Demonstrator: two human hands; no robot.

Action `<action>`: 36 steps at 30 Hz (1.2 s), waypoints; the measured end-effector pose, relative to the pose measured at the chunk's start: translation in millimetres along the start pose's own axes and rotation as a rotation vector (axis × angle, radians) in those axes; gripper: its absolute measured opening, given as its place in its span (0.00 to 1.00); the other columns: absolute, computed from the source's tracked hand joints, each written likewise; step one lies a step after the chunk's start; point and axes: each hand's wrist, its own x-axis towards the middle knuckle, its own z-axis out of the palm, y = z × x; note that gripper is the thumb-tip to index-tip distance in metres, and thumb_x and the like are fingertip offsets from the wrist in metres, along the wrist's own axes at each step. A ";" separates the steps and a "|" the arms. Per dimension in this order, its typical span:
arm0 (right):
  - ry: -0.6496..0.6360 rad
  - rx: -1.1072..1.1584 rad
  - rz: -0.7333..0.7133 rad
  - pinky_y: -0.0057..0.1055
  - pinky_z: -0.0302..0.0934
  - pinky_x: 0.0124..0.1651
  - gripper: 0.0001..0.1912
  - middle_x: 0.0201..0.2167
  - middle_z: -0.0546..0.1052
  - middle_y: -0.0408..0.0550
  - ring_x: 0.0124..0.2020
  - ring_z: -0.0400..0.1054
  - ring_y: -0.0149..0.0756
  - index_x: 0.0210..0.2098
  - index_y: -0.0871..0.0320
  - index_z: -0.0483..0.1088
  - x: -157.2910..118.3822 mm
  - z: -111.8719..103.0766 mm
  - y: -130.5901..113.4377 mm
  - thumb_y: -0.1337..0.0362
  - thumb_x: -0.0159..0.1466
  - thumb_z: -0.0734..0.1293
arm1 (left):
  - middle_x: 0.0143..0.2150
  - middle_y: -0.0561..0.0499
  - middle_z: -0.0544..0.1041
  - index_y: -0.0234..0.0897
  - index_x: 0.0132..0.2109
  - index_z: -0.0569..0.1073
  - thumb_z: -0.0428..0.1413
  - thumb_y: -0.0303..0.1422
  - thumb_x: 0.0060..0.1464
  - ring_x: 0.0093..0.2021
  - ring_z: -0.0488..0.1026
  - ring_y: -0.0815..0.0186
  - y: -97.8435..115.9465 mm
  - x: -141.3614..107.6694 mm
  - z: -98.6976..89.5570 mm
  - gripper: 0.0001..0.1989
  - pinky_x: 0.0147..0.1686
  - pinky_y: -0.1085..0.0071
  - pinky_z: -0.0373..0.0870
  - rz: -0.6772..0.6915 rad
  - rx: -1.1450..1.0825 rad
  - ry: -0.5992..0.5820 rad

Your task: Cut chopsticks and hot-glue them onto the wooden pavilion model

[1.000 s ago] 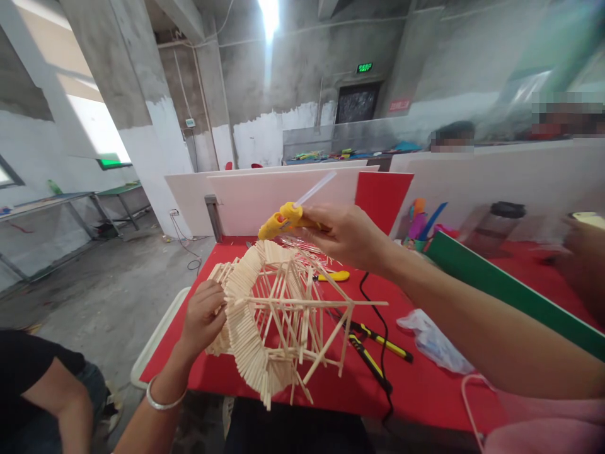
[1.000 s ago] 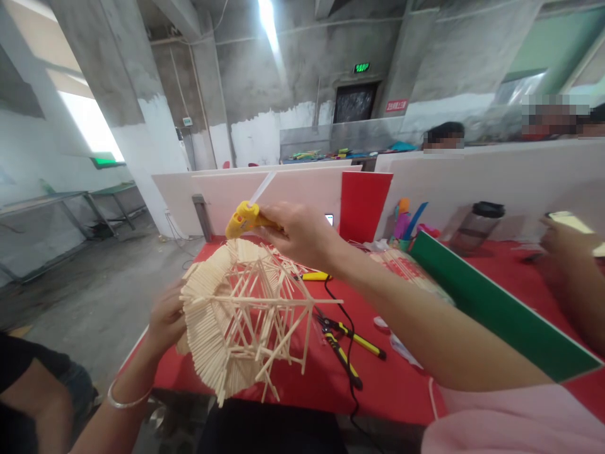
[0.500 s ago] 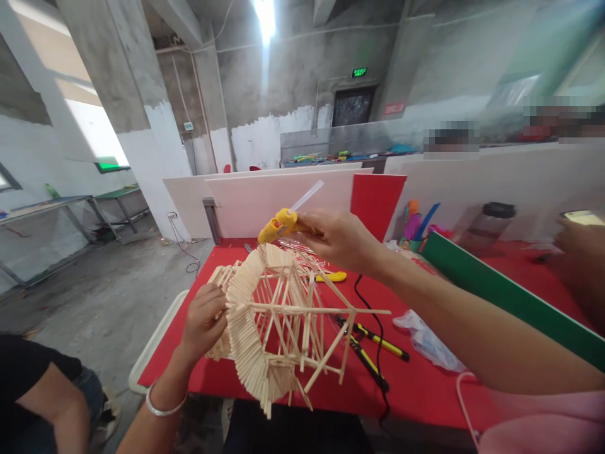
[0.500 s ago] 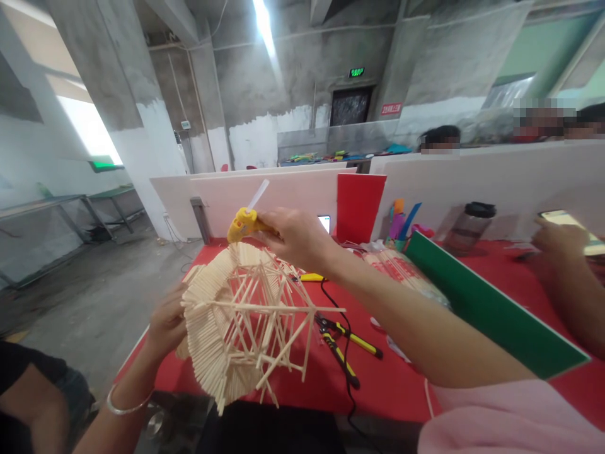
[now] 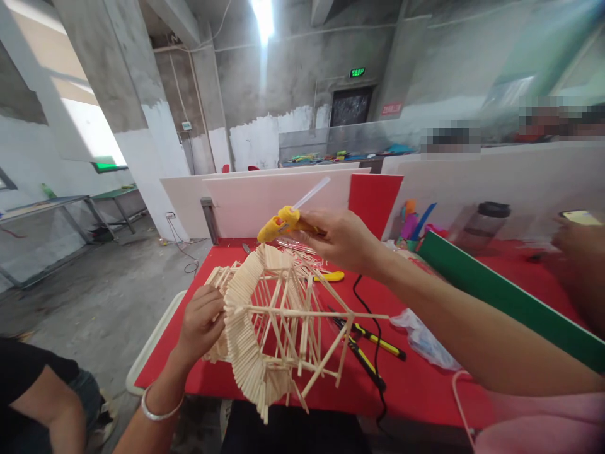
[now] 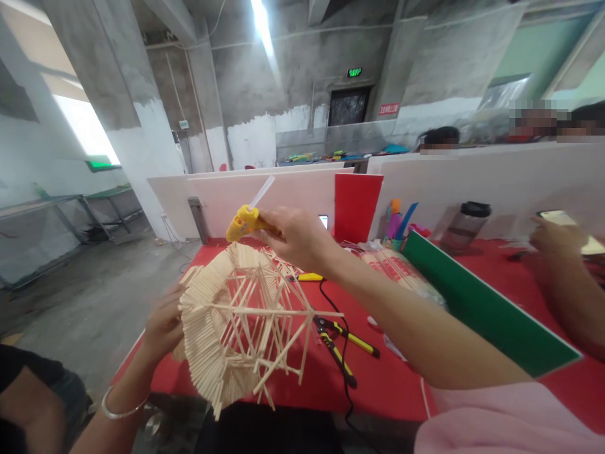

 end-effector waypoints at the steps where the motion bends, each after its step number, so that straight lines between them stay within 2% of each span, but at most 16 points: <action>1: -0.006 -0.009 0.005 0.28 0.49 0.28 0.13 0.27 0.74 0.44 0.24 0.60 0.28 0.42 0.57 0.74 -0.1 0.8 0.0 0.57 0.66 0.63 | 0.24 0.50 0.72 0.39 0.27 0.71 0.54 0.32 0.57 0.29 0.69 0.63 0.3 0.0 -0.2 0.10 0.33 0.63 0.69 -0.004 0.001 -0.002; 8: -0.006 0.005 0.024 0.28 0.50 0.28 0.14 0.26 0.74 0.44 0.24 0.60 0.29 0.41 0.58 0.75 -8.4 -1.2 6.4 0.56 0.66 0.63 | 0.24 0.49 0.73 0.39 0.26 0.71 0.54 0.33 0.57 0.29 0.70 0.62 -0.3 -2.4 -1.8 0.12 0.33 0.63 0.70 -0.038 0.012 -0.020; 14: -0.023 0.046 0.036 0.27 0.50 0.27 0.14 0.24 0.72 0.43 0.22 0.59 0.27 0.40 0.59 0.75 -13.4 -3.6 12.3 0.56 0.66 0.63 | 0.24 0.50 0.72 0.38 0.27 0.70 0.54 0.29 0.56 0.28 0.68 0.64 0.9 0.1 -2.0 0.09 0.33 0.64 0.68 0.030 0.005 -0.005; 19: 0.040 0.027 0.057 0.27 0.50 0.26 0.14 0.22 0.71 0.42 0.21 0.58 0.27 0.39 0.58 0.75 -13.7 0.7 13.2 0.55 0.66 0.63 | 0.24 0.51 0.72 0.38 0.28 0.70 0.54 0.25 0.56 0.28 0.67 0.65 0.1 0.4 -2.4 0.09 0.36 0.64 0.68 0.088 -0.010 -0.005; 29: 0.113 0.033 0.062 0.29 0.52 0.26 0.15 0.22 0.71 0.42 0.21 0.58 0.28 0.42 0.57 0.75 -15.3 0.3 9.8 0.56 0.66 0.62 | 0.24 0.50 0.72 0.38 0.28 0.70 0.54 0.29 0.58 0.29 0.66 0.65 4.5 0.1 -3.1 0.10 0.33 0.66 0.65 0.061 0.047 -0.038; 32: 0.104 0.043 0.067 0.29 0.52 0.26 0.15 0.24 0.70 0.43 0.21 0.58 0.27 0.41 0.59 0.75 -14.0 2.7 10.6 0.55 0.66 0.62 | 0.25 0.50 0.72 0.38 0.28 0.69 0.54 0.27 0.58 0.29 0.66 0.65 7.3 2.2 -2.1 0.10 0.32 0.67 0.63 0.090 0.076 -0.004; 36: 0.052 0.011 0.081 0.29 0.51 0.27 0.16 0.24 0.71 0.43 0.22 0.59 0.28 0.42 0.59 0.75 -12.1 4.5 9.8 0.55 0.66 0.62 | 0.24 0.51 0.71 0.38 0.26 0.68 0.53 0.26 0.58 0.28 0.65 0.65 8.4 1.8 -1.9 0.11 0.31 0.67 0.60 0.110 0.114 -0.019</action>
